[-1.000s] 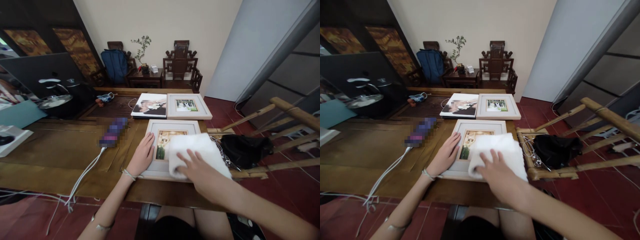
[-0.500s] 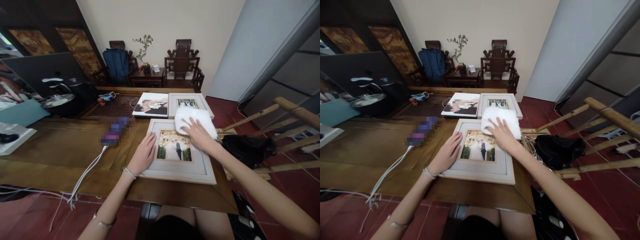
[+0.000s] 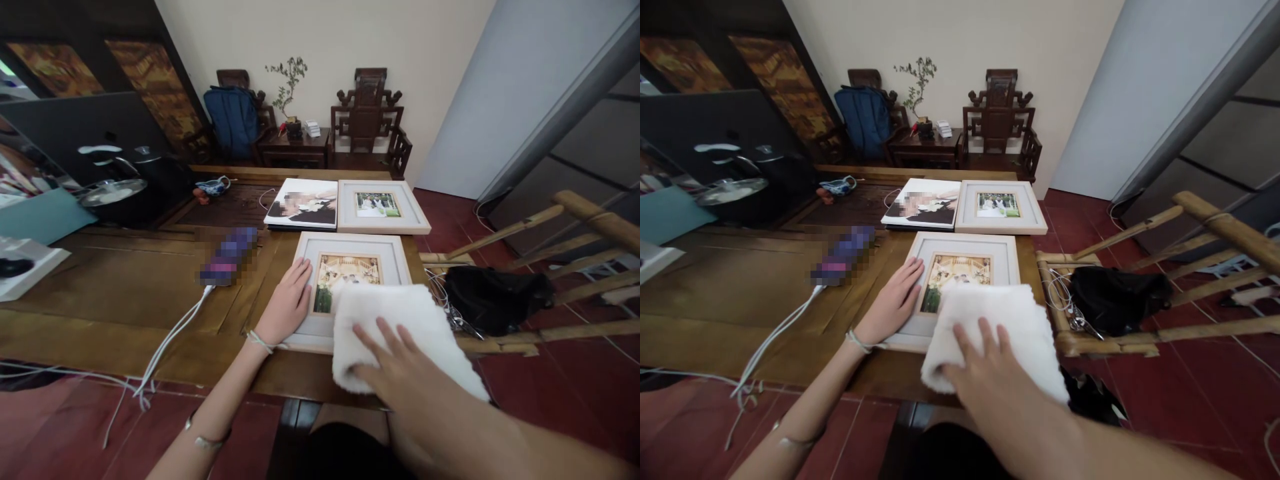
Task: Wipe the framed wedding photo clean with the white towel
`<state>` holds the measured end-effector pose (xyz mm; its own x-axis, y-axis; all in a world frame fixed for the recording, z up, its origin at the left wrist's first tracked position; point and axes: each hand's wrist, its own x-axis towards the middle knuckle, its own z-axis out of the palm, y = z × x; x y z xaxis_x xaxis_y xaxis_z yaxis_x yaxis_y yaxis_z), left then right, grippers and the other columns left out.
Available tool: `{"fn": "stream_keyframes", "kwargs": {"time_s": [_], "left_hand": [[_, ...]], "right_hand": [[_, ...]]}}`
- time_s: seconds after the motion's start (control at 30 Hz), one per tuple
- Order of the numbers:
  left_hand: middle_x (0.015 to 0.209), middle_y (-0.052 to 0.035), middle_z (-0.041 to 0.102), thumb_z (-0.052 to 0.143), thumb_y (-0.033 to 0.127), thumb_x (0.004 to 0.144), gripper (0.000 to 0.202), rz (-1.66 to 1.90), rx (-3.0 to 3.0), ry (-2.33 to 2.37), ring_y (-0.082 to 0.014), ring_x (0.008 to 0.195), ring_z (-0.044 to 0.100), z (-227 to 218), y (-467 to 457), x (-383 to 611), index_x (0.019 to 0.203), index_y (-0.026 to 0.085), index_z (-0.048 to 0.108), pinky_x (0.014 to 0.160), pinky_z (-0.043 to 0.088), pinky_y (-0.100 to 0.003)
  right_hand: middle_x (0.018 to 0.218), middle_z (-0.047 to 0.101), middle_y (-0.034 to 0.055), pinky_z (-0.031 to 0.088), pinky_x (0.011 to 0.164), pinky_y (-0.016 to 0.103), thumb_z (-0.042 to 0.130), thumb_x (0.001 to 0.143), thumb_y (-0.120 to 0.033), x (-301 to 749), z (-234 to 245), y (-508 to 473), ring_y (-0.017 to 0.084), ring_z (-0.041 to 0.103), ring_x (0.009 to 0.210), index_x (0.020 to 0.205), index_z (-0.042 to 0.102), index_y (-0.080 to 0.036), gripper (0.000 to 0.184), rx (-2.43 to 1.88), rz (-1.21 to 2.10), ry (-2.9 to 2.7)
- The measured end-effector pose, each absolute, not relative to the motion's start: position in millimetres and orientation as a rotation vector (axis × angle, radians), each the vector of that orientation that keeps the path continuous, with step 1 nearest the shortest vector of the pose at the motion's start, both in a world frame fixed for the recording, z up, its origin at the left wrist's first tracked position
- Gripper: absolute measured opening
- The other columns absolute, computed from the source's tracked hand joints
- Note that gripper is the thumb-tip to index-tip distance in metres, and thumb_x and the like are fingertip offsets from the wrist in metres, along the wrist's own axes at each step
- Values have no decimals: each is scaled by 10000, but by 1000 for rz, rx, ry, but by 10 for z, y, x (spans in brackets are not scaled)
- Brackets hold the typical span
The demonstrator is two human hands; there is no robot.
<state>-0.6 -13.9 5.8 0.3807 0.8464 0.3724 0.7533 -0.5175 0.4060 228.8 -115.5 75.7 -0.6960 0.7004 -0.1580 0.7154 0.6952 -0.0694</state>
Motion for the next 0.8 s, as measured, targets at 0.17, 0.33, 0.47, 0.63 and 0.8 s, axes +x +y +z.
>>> {"fn": "stream_keyframes", "kwargs": {"time_s": [0.17, 0.33, 0.47, 0.63, 0.8], "left_hand": [[1413, -172, 429, 338, 217, 930, 446, 803, 2478, 1435, -250, 1378, 280, 69, -139, -11, 1340, 67, 428, 1128, 274, -464], [1413, -156, 433, 357, 222, 926, 438, 806, 2482, 1419, -249, 1377, 284, 79, -142, -14, 1342, 103, 429, 1120, 287, -474], [1414, -166, 428, 351, 223, 929, 442, 781, 2491, 1423, -247, 1378, 281, 79, -138, -22, 1341, 81, 427, 1122, 288, -462], [1423, -163, 417, 340, 221, 933, 446, 764, 2495, 1435, -244, 1381, 275, 72, -135, -27, 1350, 81, 414, 1126, 280, -465], [1436, -160, 400, 331, 231, 941, 450, 810, 2482, 1429, -240, 1382, 273, 51, -140, -21, 1364, 93, 397, 1130, 269, -468]], "right_hand": [[1472, 321, 141, 347, 955, 666, 579, 689, -30, 2190, 725, -1092, 480, 282, 1292, 1235, 556, -250, 589, 1156, -276, 2801], [1486, 310, 117, 214, 1058, 622, 399, 694, 97, 2373, 557, -214, 375, 171, 1369, 1284, 513, -203, 672, 1389, 55, 2868], [1493, 289, 131, 224, 1009, 686, 406, 700, 77, 2467, 548, 416, 406, 159, 1364, 1316, 462, -180, 670, 1512, 178, 2866], [1461, 335, 174, 201, 1000, 704, 419, 762, 45, 2392, 493, 374, 424, 212, 1343, 1268, 511, -144, 548, 1516, 264, 2808], [1434, 385, 166, 228, 1011, 675, 443, 796, 13, 2339, 585, -393, 429, 275, 1318, 1219, 566, -190, 485, 1267, 117, 2795]]}}
